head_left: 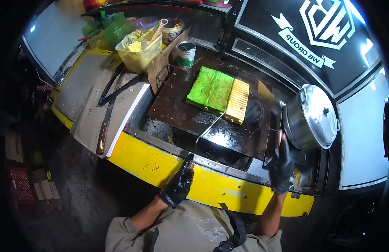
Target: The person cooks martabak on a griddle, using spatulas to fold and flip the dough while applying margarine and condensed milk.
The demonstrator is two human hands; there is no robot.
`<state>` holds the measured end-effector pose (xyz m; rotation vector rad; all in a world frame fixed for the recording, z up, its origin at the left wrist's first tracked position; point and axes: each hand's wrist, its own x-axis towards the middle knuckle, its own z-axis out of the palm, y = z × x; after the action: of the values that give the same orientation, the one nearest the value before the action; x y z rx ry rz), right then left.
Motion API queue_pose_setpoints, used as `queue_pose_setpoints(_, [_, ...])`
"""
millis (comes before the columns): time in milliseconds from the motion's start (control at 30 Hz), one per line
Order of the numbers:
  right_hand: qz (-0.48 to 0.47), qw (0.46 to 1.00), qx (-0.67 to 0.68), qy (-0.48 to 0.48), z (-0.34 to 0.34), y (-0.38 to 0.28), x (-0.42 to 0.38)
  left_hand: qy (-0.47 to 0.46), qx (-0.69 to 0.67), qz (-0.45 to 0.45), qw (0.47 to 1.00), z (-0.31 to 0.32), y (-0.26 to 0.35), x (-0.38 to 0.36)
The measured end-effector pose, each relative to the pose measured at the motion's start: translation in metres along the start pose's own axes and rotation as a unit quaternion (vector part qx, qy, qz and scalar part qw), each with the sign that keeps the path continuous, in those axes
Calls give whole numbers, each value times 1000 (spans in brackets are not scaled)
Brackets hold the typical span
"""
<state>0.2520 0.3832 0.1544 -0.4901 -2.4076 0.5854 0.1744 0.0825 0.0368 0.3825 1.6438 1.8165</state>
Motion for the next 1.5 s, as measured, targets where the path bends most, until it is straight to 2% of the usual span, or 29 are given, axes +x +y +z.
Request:
queue_pose_setpoints(33, [-112,992,-53,38,3,6,27,-6,-108,-84,991,-5,11,-3])
queue_pose_setpoints(67, [-111,992,-63,17,4,11,54,-72,-307,-47,948,-15,11,-4])
queue_pose_setpoints(100, [-111,991,-73,-3,8,11,83,-40,-263,-78,961,-16,23,-4])
queue_pose_setpoints(167, [-89,991,-87,-50,22,5,135,3,-215,-80,973,-25,19,-4])
queue_pose_setpoints(200, [-121,985,-95,-76,34,17,161,1,-215,-78,973,-29,25,-4])
queue_pose_setpoints(233, [-155,977,-103,-103,50,32,184,11,78,-10,997,-32,36,-5])
queue_pose_setpoints(267, [-170,966,-150,-125,63,31,204,24,363,60,929,-35,43,-6])
queue_pose_setpoints(300, [-186,952,-196,-147,76,27,221,26,362,64,929,-37,45,-5])
queue_pose_setpoints(367, [-272,938,-169,-135,104,28,244,57,245,62,966,-40,41,-12])
queue_pose_setpoints(400, [-282,936,-158,-139,118,27,252,53,310,83,946,-45,37,-17])
queue_pose_setpoints(433, [-271,922,-217,-170,124,28,256,54,310,86,945,-50,35,-16])
queue_pose_setpoints(500, [-307,912,-202,-183,132,37,258,73,455,185,868,-56,31,-16])
queue_pose_setpoints(533, [-307,911,-203,-185,130,44,257,58,431,148,888,-57,31,-21])
queue_pose_setpoints(633, [-279,924,-180,-188,106,56,239,91,399,121,904,-54,40,-18])
queue_pose_setpoints(667, [-240,924,-201,-218,93,61,230,88,400,124,904,-56,36,-18])
queue_pose_setpoints(700, [-199,922,-222,-246,79,70,224,81,427,134,891,-60,29,-17])
queue_pose_setpoints(733, [-235,924,-192,-232,76,104,219,73,454,145,876,-63,25,-17])
queue_pose_setpoints(833, [-174,936,-181,-248,36,104,181,71,485,188,851,-59,41,-10])
queue_pose_setpoints(867, [-190,945,-149,-220,29,112,167,72,314,38,946,-50,61,-12])
queue_pose_setpoints(900, [-180,948,-151,-217,18,105,151,63,318,38,945,-54,46,-9])
queue_pose_setpoints(967, [-67,938,-242,-239,-8,72,123,117,252,128,952,-66,3,-1])
queue_pose_setpoints(1000, [-89,936,-249,-232,-15,70,109,126,-74,-142,979,-46,62,0])
queue_pose_setpoints(1133, [-76,956,-189,-213,-42,54,49,136,-151,-167,965,-44,54,2])
queue_pose_setpoints(1167, [-113,966,-145,-184,-47,42,35,133,-144,-173,965,-43,55,3])
queue_pose_setpoints(1200, [-150,971,-101,-153,-54,32,20,135,-107,-134,976,-42,54,4])
queue_pose_setpoints(1233, [-137,944,-222,-200,-64,23,3,136,-72,-93,984,-41,53,5])
queue_pose_setpoints(1367, [-123,945,-249,-175,-86,-7,-63,127,-73,-85,986,-30,64,5])
queue_pose_setpoints(1433, [-95,938,-273,-193,-98,-19,-78,154,-58,-112,980,-21,74,7])
queue_pose_setpoints(1500, [-95,962,-209,-150,-110,-10,-89,111,-70,-91,987,-26,68,7])
